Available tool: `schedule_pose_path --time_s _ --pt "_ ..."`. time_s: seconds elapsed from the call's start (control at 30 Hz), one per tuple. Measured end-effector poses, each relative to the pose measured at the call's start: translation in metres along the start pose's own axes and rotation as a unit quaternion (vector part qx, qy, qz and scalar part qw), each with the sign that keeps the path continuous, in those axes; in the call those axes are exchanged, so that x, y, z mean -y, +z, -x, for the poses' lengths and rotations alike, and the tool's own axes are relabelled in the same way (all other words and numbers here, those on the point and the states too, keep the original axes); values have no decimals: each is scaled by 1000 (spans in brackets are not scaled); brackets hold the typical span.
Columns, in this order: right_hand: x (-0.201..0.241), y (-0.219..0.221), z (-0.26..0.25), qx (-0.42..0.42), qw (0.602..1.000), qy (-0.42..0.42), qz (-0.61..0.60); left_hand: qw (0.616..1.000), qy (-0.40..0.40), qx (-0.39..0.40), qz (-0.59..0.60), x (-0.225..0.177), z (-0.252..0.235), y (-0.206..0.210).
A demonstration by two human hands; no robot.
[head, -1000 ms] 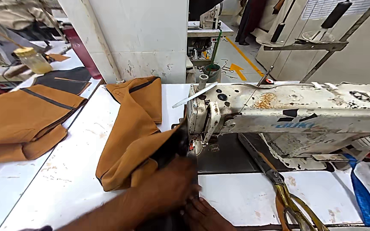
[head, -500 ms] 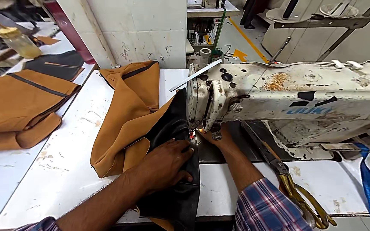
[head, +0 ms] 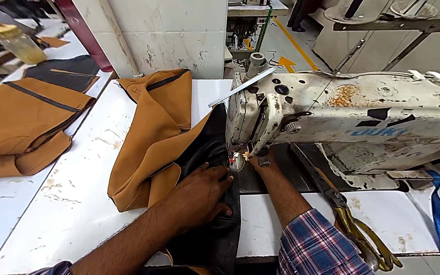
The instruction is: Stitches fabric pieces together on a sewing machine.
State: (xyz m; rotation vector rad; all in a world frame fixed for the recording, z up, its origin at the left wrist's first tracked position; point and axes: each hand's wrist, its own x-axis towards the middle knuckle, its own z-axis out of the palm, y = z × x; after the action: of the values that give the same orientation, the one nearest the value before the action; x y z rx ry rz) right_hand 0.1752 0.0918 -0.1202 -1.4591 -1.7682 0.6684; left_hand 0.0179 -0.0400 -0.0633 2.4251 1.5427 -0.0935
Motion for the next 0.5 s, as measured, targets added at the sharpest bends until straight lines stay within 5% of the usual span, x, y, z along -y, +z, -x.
schedule_pose_path --time_s 0.1,0.27,0.5 --pt "12 -24 6 -54 997 25 -54 1000 4 -8 5 2 1 2" --pt "10 -68 73 91 983 69 -144 998 22 -45 28 8 3 9" --pt "-8 -68 119 115 972 82 -185 999 20 -43 17 9 1 7"
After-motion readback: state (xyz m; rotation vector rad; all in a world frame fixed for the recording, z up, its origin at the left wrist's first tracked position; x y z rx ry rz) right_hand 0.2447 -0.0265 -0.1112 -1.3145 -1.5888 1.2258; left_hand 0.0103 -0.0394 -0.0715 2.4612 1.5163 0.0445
